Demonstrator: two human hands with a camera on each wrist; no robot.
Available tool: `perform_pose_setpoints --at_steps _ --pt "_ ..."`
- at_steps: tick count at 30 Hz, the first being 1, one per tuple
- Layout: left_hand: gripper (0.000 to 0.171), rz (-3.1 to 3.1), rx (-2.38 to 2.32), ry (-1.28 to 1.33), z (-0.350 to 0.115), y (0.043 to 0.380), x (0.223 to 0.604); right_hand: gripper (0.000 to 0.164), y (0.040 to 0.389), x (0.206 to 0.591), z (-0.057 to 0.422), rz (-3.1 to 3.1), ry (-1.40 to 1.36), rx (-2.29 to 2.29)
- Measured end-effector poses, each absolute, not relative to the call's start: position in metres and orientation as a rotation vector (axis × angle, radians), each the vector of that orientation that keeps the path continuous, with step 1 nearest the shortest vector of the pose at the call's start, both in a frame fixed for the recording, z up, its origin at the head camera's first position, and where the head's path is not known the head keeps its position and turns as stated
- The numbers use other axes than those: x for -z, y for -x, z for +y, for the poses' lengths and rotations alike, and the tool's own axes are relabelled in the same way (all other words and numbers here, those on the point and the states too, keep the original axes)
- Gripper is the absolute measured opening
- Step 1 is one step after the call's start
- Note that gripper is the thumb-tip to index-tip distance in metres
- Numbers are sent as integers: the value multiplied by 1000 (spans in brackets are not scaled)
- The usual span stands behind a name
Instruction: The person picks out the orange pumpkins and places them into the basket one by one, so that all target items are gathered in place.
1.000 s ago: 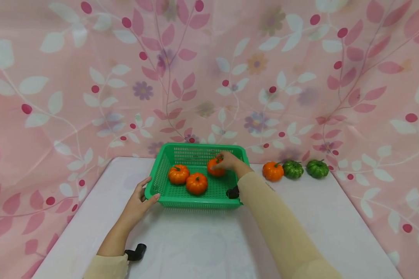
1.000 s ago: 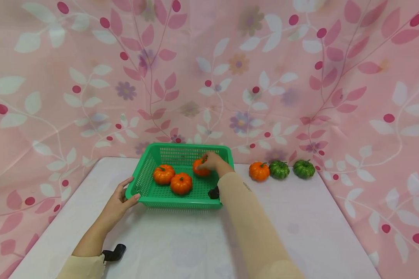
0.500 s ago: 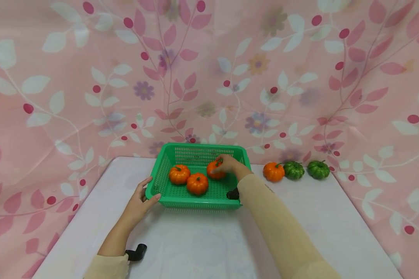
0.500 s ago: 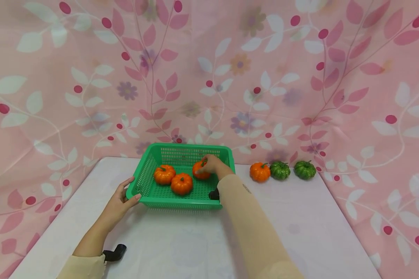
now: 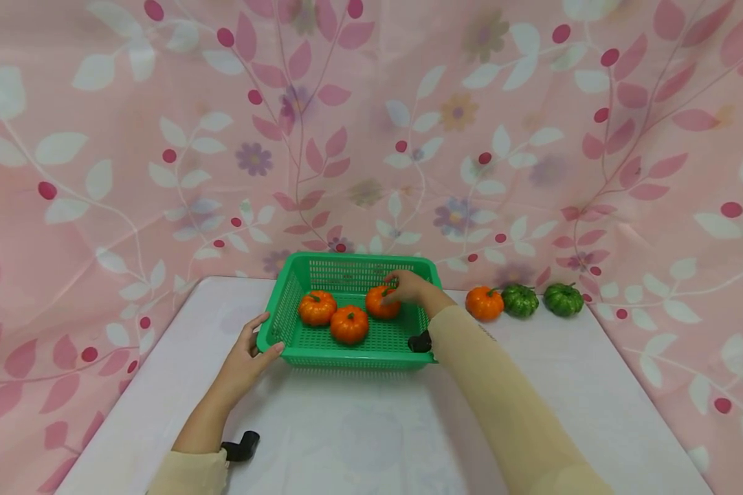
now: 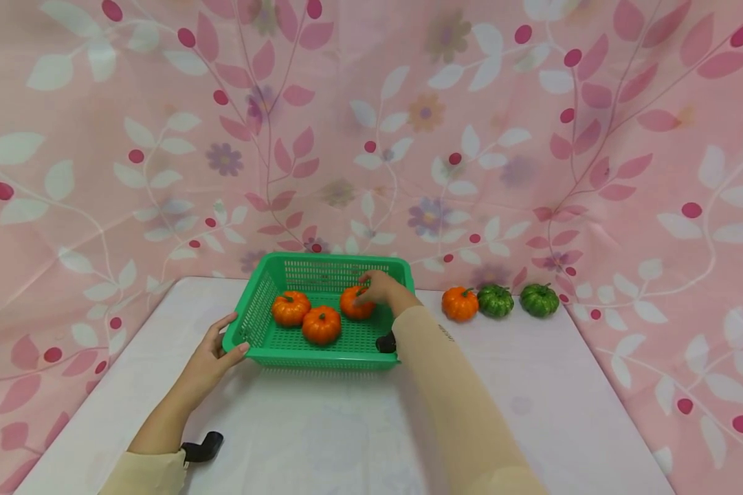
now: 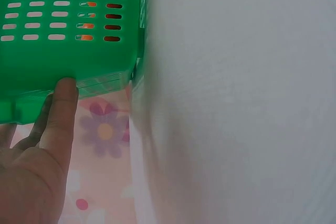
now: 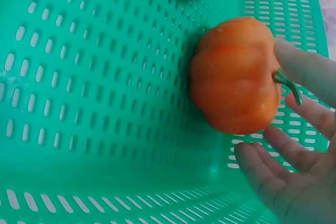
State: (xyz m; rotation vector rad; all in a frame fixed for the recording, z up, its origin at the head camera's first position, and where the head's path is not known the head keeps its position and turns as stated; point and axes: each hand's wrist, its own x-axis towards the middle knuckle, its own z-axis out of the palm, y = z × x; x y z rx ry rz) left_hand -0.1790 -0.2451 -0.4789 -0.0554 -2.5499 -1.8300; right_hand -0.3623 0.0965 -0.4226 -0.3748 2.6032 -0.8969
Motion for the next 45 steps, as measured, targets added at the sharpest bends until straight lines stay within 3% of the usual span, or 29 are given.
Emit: perform_pose_setpoints --at_steps 15,45 --pt "82 -2528 1874 58 -245 180 478 61 366 431 97 2510 197 989" --pt "81 -2538 1854 28 -243 179 477 63 363 432 84 2567 302 948"
